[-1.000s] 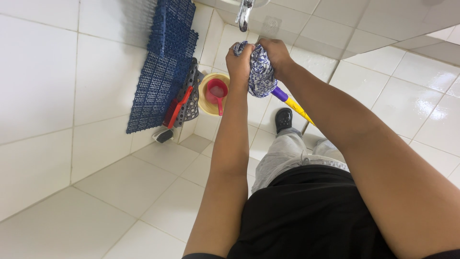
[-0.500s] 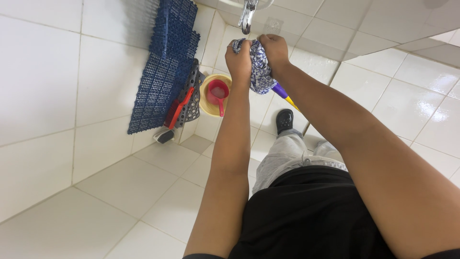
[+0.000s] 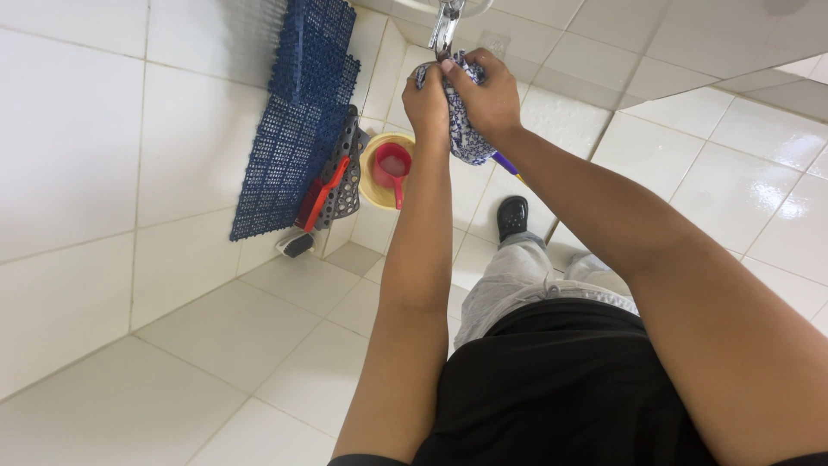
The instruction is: Mopping the bathroom floor and rinsing the mop head under a faucet.
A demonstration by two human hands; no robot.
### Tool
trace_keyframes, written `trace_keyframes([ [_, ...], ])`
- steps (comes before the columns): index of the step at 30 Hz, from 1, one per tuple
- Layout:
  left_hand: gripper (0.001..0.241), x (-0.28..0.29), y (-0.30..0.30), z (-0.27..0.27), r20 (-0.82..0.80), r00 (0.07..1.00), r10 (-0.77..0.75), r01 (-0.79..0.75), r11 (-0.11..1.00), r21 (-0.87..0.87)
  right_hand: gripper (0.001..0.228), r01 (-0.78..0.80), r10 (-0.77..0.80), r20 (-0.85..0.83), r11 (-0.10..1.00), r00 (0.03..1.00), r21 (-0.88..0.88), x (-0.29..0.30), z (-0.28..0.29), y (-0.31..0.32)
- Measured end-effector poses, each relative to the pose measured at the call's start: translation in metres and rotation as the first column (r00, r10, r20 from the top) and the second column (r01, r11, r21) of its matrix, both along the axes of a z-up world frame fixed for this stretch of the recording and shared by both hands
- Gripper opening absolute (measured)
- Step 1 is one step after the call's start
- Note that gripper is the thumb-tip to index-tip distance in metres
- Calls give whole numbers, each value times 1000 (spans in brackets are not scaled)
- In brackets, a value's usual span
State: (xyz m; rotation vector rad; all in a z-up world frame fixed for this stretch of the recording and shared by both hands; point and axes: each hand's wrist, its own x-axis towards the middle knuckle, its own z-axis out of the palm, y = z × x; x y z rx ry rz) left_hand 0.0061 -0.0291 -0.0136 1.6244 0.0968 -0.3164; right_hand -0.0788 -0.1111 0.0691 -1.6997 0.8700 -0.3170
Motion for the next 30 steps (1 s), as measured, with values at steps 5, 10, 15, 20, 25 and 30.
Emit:
trace_keyframes([
  [5,37,-9,-1,3,-28,1000,10,-9,998,57,39,36,-40,-55,997,998,-70,-2,5,1],
  [10,36,-13,-4,13,-84,995,49,-44,997,62,36,-4,3,-82,1000,997,-3,-2,8,-2],
  [15,37,-4,-1,-28,-87,996,3,-3,1000,0,34,12,-12,-100,1000,995,-1,-1,3,-5],
  [20,66,-24,15,18,-273,959,-78,-3,959,-284,38,160,-155,-104,986,982,49,5,-15,-16],
  [25,89,-61,23,-24,-277,941,-197,167,978,-128,47,250,-212,-233,957,949,145,9,-18,-27],
  [30,76,-80,10,-16,-58,997,49,-59,979,-196,61,73,-73,-30,997,997,9,4,-39,-9],
])
